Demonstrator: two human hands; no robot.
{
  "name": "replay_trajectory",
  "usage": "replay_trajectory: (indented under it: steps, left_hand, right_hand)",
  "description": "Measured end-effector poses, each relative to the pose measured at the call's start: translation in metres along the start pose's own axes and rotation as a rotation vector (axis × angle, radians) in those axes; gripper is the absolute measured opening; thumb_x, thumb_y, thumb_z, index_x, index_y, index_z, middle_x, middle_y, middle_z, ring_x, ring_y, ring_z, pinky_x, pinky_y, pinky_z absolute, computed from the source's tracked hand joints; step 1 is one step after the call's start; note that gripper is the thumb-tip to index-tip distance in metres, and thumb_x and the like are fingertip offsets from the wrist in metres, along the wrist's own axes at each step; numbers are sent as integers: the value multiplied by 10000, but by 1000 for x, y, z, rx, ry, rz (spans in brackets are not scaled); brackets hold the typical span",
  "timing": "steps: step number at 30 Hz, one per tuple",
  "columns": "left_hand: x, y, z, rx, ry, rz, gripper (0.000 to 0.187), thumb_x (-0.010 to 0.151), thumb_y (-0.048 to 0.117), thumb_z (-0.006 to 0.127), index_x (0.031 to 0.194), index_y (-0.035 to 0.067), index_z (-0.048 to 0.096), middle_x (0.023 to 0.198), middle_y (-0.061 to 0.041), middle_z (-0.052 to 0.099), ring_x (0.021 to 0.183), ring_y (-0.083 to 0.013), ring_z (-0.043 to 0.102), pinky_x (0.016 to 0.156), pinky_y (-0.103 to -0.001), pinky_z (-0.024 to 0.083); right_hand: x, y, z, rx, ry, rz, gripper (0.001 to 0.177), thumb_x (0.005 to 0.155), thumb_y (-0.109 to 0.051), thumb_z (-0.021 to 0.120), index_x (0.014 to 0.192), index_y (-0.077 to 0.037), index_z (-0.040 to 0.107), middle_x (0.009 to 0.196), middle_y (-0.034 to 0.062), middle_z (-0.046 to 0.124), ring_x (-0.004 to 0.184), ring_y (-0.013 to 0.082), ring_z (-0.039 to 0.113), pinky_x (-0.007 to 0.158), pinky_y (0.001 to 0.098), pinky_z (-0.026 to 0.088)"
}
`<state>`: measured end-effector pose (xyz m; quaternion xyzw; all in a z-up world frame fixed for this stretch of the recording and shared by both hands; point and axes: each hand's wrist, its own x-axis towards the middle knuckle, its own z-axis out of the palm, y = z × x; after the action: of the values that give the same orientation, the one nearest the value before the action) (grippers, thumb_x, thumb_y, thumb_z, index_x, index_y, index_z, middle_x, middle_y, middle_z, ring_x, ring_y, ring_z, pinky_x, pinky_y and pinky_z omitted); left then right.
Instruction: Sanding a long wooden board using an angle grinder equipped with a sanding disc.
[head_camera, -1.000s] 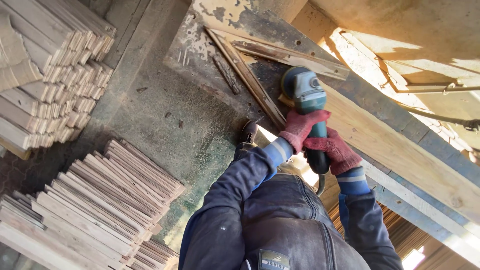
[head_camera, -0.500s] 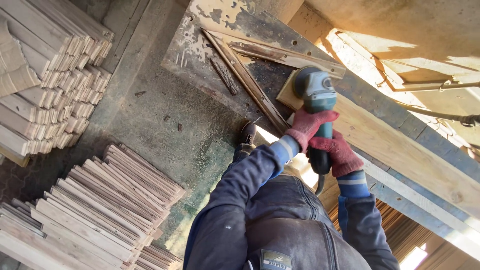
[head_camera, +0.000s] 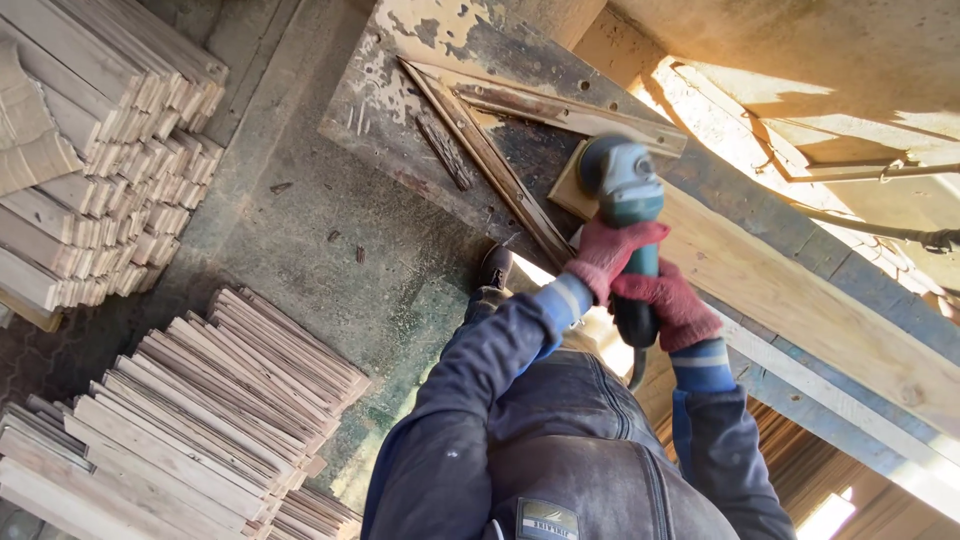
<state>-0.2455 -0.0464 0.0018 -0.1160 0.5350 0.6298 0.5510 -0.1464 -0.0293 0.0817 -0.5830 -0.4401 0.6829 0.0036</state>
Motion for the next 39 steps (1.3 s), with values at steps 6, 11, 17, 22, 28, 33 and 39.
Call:
replay_trajectory:
  steps: [6,11,17,22,28,33,39]
  left_hand:
    - [-15,-13,-5,-22,65,-42,608,561,242,941,1066,4,700,838,-180,687,858,-330,732,705,-487,572]
    - [-19,-3,-12,10,103,-82,531,543,191,930,999,40,703,762,-152,687,760,-294,742,662,-453,591]
    - [-16,33,1,-1,53,-12,544,561,215,918,1004,1,687,796,-174,699,799,-309,736,721,-445,580]
    - [-23,7,-18,-4,93,-94,592,579,244,949,1064,11,701,864,-181,700,884,-336,730,777,-497,557]
    - [-14,22,-11,-52,60,-70,533,571,191,929,997,-12,680,807,-182,700,767,-316,738,701,-461,588]
    - [9,18,3,-48,3,-11,560,578,186,915,1043,-17,679,813,-195,697,763,-345,735,702,-500,598]
    - [-35,14,-17,-27,56,-69,488,586,153,928,973,-16,686,762,-183,696,736,-322,741,694,-440,592]
  right_hand:
    - [-8,4,-5,6,-29,36,555,524,-40,923,1029,17,699,760,223,661,606,410,696,518,533,598]
    - [-5,1,4,-18,-64,65,501,547,-38,918,994,41,705,735,231,660,594,408,703,514,531,602]
    - [4,-21,8,-10,-33,-3,474,591,-97,908,1006,2,702,752,188,668,598,367,707,509,517,607]
    - [-3,-3,10,-22,-59,59,522,535,-29,921,1000,48,697,737,261,657,602,445,699,503,571,594]
    - [0,-9,15,-16,-6,36,544,535,-50,917,1026,28,698,772,213,651,649,412,704,566,563,606]
    - [4,-22,11,-27,31,7,523,584,-117,921,1044,-20,693,819,167,670,695,339,709,594,510,620]
    - [-12,6,12,4,-31,53,527,516,-51,933,990,15,711,748,197,659,625,379,703,530,522,607]
